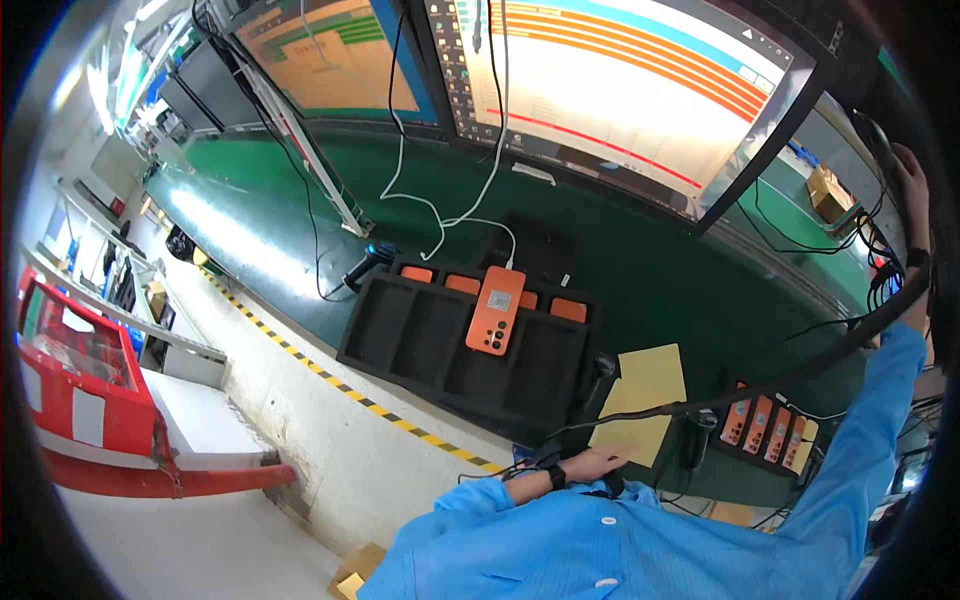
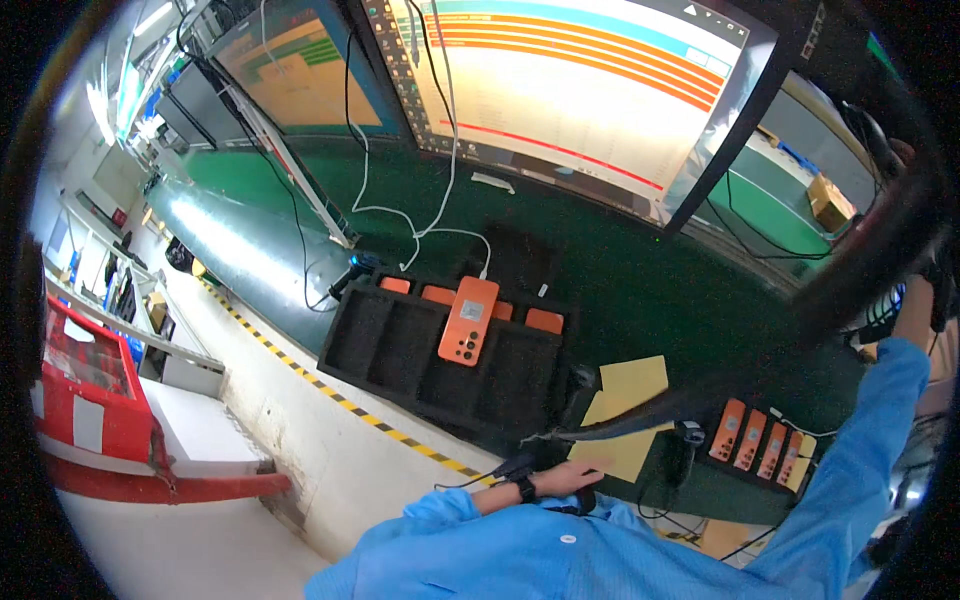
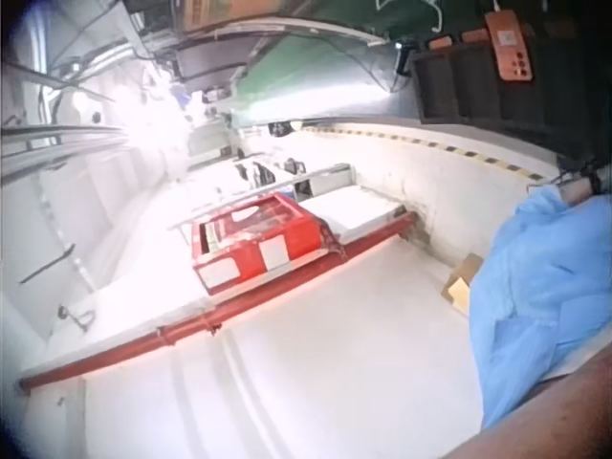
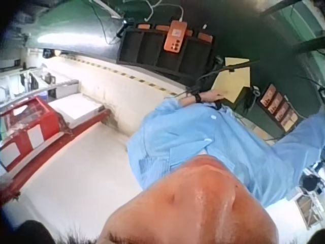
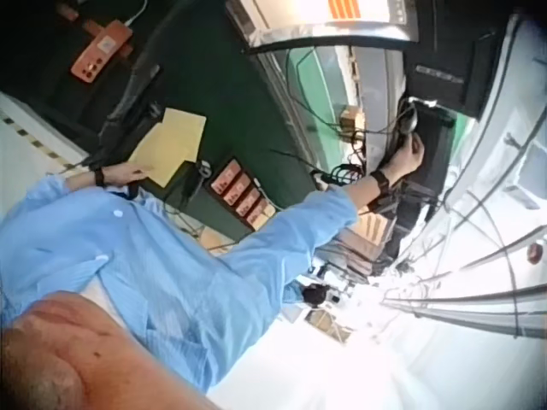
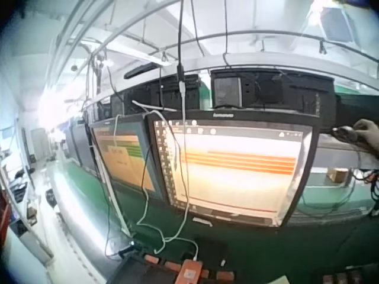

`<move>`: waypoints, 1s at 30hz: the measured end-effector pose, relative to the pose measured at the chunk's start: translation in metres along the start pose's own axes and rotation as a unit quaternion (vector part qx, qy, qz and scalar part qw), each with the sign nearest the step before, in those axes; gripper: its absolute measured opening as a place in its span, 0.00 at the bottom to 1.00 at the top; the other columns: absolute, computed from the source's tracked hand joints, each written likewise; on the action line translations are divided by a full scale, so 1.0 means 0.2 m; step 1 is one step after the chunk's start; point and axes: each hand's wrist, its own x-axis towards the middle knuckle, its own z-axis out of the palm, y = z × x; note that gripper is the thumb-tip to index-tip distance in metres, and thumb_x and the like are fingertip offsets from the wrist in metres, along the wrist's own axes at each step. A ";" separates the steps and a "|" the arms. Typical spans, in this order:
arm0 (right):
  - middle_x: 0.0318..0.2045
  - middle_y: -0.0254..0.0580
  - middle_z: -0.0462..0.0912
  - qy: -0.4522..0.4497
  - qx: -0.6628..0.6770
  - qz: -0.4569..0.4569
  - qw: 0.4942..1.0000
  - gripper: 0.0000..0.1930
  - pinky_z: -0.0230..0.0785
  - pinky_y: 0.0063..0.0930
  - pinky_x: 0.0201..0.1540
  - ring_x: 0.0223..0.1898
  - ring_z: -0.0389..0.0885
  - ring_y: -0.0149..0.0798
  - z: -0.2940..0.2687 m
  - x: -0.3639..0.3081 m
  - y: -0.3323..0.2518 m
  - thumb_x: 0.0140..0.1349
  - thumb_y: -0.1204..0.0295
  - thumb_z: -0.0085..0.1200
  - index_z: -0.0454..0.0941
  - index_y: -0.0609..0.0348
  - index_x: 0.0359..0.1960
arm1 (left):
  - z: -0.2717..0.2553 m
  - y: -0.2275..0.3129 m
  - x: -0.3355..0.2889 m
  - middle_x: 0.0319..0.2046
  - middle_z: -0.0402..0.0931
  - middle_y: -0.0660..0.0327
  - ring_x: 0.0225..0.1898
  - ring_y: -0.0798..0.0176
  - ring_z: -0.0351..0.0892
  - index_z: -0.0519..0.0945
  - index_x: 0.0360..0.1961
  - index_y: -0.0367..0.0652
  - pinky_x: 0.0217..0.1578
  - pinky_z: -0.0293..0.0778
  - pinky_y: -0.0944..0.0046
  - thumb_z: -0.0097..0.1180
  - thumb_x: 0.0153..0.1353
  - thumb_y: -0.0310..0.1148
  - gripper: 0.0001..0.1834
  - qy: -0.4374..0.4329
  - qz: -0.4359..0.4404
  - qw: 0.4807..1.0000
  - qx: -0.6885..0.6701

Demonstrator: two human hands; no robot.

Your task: Inspecting and scanning electronic devices in orange cases and writing notes on paper.

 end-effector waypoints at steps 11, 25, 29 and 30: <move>0.51 0.45 0.80 0.047 -0.114 0.037 0.992 0.18 0.65 0.26 0.57 0.51 0.77 0.36 0.07 -0.03 -0.04 0.67 0.63 0.52 0.76 0.59 0.54 | -0.46 0.94 -0.90 0.67 0.62 0.52 0.69 0.55 0.59 0.61 0.70 0.44 0.67 0.54 0.57 0.41 0.73 0.45 0.28 -0.239 0.094 0.960 -0.111; 0.40 0.42 0.83 0.098 -0.086 0.023 0.991 0.17 0.69 0.28 0.49 0.42 0.79 0.35 0.16 -0.09 -0.25 0.63 0.63 0.58 0.78 0.64 0.45 | -0.80 2.19 -1.38 0.53 0.74 0.41 0.48 0.46 0.79 0.71 0.58 0.40 0.48 0.76 0.53 0.62 0.59 0.46 0.30 0.520 0.651 0.329 0.445; 0.39 0.46 0.82 0.132 -0.083 0.022 0.988 0.17 0.70 0.31 0.48 0.43 0.80 0.40 0.20 -0.16 -0.40 0.61 0.61 0.59 0.79 0.62 0.44 | -0.81 2.40 -1.41 0.53 0.74 0.42 0.48 0.46 0.79 0.71 0.57 0.40 0.48 0.76 0.53 0.61 0.59 0.45 0.29 0.517 0.667 0.265 0.467; 0.38 0.48 0.81 0.141 -0.128 0.030 0.981 0.17 0.69 0.32 0.49 0.43 0.80 0.43 0.20 -0.15 -0.43 0.60 0.61 0.59 0.79 0.61 0.43 | -0.82 2.49 -1.44 0.53 0.74 0.42 0.48 0.46 0.79 0.71 0.57 0.40 0.48 0.76 0.53 0.61 0.59 0.44 0.29 0.508 0.669 0.256 0.478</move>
